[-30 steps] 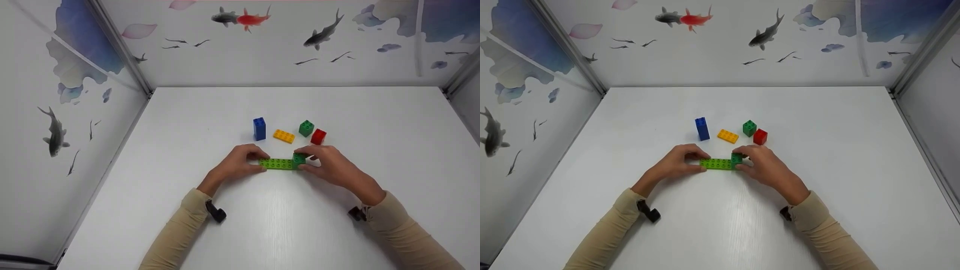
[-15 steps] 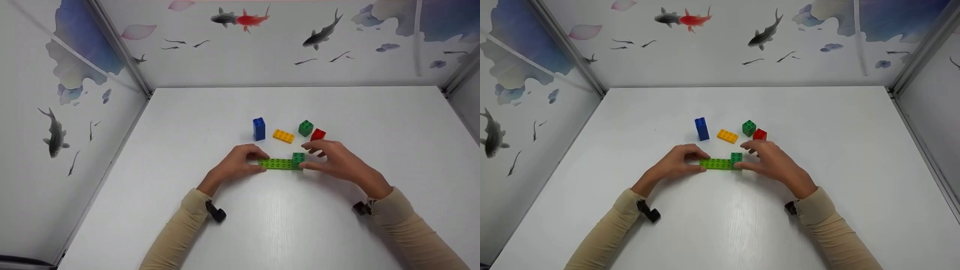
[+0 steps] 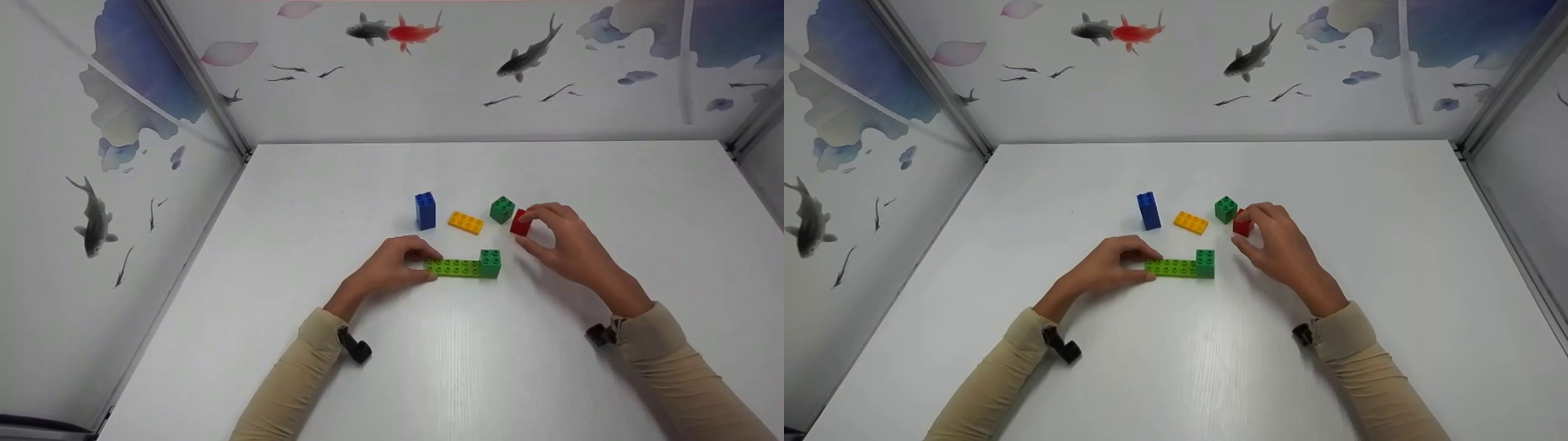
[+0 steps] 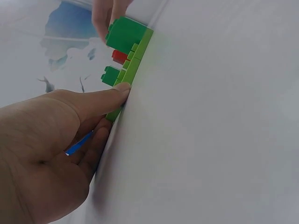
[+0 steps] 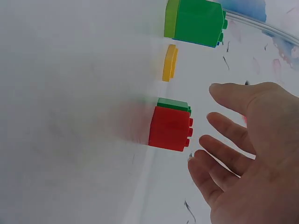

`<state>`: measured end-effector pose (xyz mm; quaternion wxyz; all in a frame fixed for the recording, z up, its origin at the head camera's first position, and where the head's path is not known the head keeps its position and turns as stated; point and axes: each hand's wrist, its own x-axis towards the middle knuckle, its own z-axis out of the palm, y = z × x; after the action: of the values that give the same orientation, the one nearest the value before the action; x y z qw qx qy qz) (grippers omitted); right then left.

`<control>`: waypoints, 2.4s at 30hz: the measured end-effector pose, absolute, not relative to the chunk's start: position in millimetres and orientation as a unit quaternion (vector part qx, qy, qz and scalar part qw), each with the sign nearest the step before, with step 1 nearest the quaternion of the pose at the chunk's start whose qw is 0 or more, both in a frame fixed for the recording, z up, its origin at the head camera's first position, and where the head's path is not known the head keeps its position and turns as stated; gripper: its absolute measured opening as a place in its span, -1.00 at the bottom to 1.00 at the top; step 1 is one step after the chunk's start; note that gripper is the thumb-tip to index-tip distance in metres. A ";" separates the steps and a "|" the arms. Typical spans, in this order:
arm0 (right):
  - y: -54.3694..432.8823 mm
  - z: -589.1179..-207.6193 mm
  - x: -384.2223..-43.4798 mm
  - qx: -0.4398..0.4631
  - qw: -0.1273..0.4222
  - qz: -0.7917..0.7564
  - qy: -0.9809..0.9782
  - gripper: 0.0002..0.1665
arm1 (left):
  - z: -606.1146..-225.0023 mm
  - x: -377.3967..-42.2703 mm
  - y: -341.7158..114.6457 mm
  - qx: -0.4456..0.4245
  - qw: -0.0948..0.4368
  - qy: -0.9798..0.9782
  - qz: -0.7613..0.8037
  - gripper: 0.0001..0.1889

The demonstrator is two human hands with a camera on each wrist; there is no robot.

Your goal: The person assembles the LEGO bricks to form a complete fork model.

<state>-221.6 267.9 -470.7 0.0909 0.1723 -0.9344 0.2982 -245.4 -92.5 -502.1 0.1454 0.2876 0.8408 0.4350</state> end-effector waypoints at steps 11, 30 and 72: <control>274.4 -472.7 -223.1 0.148 0.022 0.279 -0.949 -0.25 | -502.4 -245.5 -93.4 0.291 0.145 0.838 0.438 -0.66; 274.4 -471.9 -221.8 0.168 0.014 0.319 -0.933 -0.65 | -503.4 -246.5 -93.7 0.294 0.141 0.843 0.428 -0.67; 215.3 -452.8 -208.4 0.296 0.093 0.355 -0.882 -0.44 | -502.5 -244.3 -92.6 0.286 0.145 0.842 0.433 -0.67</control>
<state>-208.4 215.3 -452.8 0.0935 0.2961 -0.8819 0.3547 -244.3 -92.6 -502.5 0.1451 0.2855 0.8424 0.4333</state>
